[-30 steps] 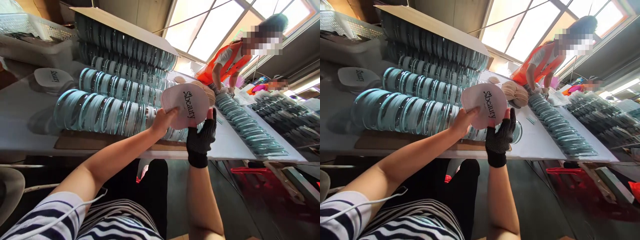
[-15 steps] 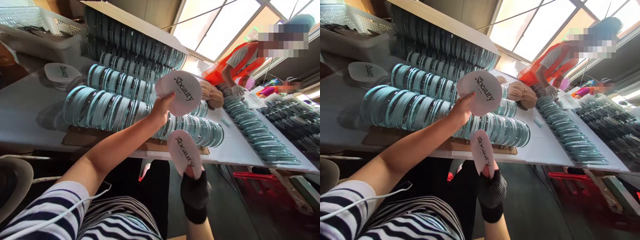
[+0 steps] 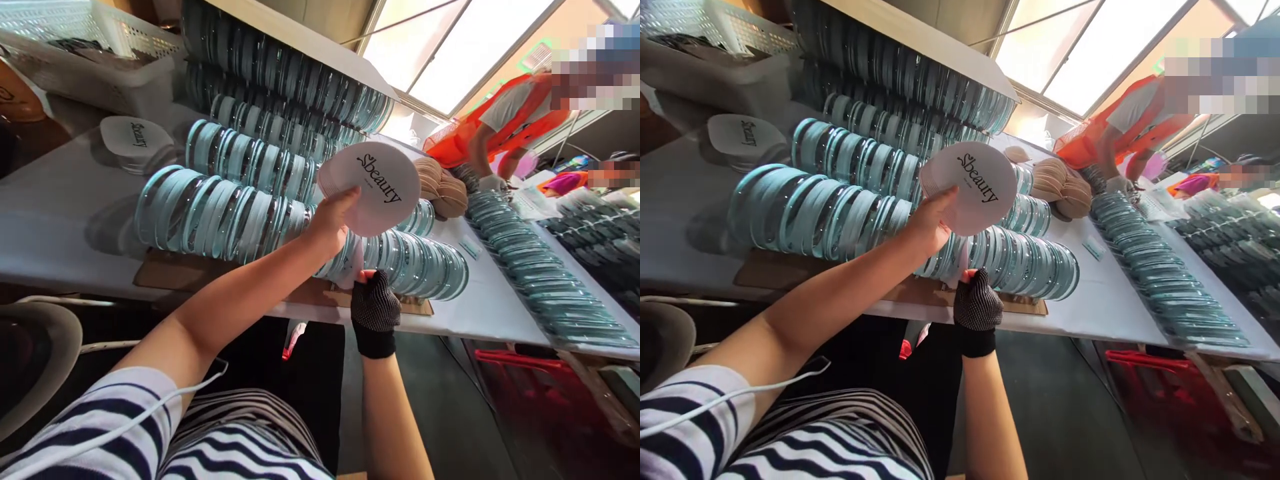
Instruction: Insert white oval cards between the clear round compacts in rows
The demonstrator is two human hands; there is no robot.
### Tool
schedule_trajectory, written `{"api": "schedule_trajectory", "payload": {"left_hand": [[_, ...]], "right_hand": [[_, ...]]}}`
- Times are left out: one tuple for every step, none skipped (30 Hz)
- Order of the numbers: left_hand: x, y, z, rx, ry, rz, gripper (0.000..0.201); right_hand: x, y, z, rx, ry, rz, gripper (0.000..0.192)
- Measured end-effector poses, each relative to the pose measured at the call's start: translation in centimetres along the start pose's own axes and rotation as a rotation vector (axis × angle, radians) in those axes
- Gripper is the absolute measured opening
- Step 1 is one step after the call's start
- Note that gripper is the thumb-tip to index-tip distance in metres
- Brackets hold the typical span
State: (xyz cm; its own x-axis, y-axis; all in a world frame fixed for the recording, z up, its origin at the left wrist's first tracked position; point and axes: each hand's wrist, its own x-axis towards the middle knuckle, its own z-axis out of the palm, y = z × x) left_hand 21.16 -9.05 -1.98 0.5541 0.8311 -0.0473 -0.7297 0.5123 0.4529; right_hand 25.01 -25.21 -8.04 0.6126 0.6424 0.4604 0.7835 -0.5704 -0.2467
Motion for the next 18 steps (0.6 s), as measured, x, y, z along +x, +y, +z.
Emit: {"api": "schedule_trajectory", "payload": {"left_hand": [[-0.1,0.0,0.0,0.002,0.001,0.000,0.041],[-0.2,-0.1,-0.1,0.006,0.000,-0.001,0.043],[-0.3,-0.1,-0.1,0.010,-0.005,-0.002,0.045],[-0.4,-0.1,-0.2,0.014,-0.012,-0.003,0.047],[-0.5,-0.1,-0.3,0.016,-0.021,-0.003,0.050],[-0.6,-0.2,-0.3,0.018,-0.029,0.000,0.052],[-0.6,-0.2,-0.4,0.019,-0.036,0.004,0.054],[-0.7,-0.3,-0.4,0.021,-0.044,0.009,0.054],[-0.7,-0.4,-0.4,0.024,-0.052,0.016,0.054],[-0.8,-0.4,-0.4,0.029,-0.058,0.024,0.053],[-0.8,-0.5,-0.3,0.035,-0.063,0.034,0.051],[-0.9,-0.5,-0.3,0.044,-0.064,0.047,0.049],[-1.0,-0.6,-0.2,0.056,-0.062,0.058,0.046],[-1.1,-0.6,-0.1,0.072,-0.059,0.068,0.044],[-1.1,-0.7,-0.1,0.088,-0.051,0.078,0.041],[-1.2,-0.7,0.0,0.105,-0.041,0.087,0.039],[-1.3,-0.7,0.1,0.120,-0.029,0.098,0.037],[-1.3,-0.7,0.1,0.132,-0.017,0.107,0.034]], "right_hand": [[0.2,-0.2,0.0,0.005,-0.040,-0.009,0.034],[0.5,-0.5,0.1,0.017,-0.084,-0.008,0.032],[0.7,-0.6,0.2,0.055,-0.129,0.008,0.031],[0.9,-0.7,0.2,0.150,-0.193,0.042,0.030],[0.9,-0.7,0.2,0.289,-0.275,0.084,0.031],[0.8,-0.6,0.1,0.442,-0.364,0.122,0.036],[0.7,-0.4,-0.1,0.604,-0.457,0.152,0.044],[0.4,-0.1,-0.2,0.762,-0.548,0.176,0.054],[0.2,0.1,-0.4,0.901,-0.628,0.196,0.063],[0.0,0.2,-0.6,1.016,-0.691,0.211,0.069],[-0.2,0.2,-0.7,1.111,-0.738,0.225,0.071],[-0.2,0.2,-0.7,1.201,-0.784,0.236,0.072],[-0.2,0.1,-0.8,1.257,-0.819,0.236,0.073],[0.0,-0.1,-0.8,1.261,-0.840,0.219,0.072],[0.3,-0.1,-0.9,1.217,-0.851,0.184,0.069],[0.8,-0.1,-1.1,1.116,-0.816,0.139,0.065],[1.5,0.0,-1.5,0.977,-0.731,0.093,0.060],[2.3,0.3,-2.0,0.827,-0.605,0.057,0.054]]}}
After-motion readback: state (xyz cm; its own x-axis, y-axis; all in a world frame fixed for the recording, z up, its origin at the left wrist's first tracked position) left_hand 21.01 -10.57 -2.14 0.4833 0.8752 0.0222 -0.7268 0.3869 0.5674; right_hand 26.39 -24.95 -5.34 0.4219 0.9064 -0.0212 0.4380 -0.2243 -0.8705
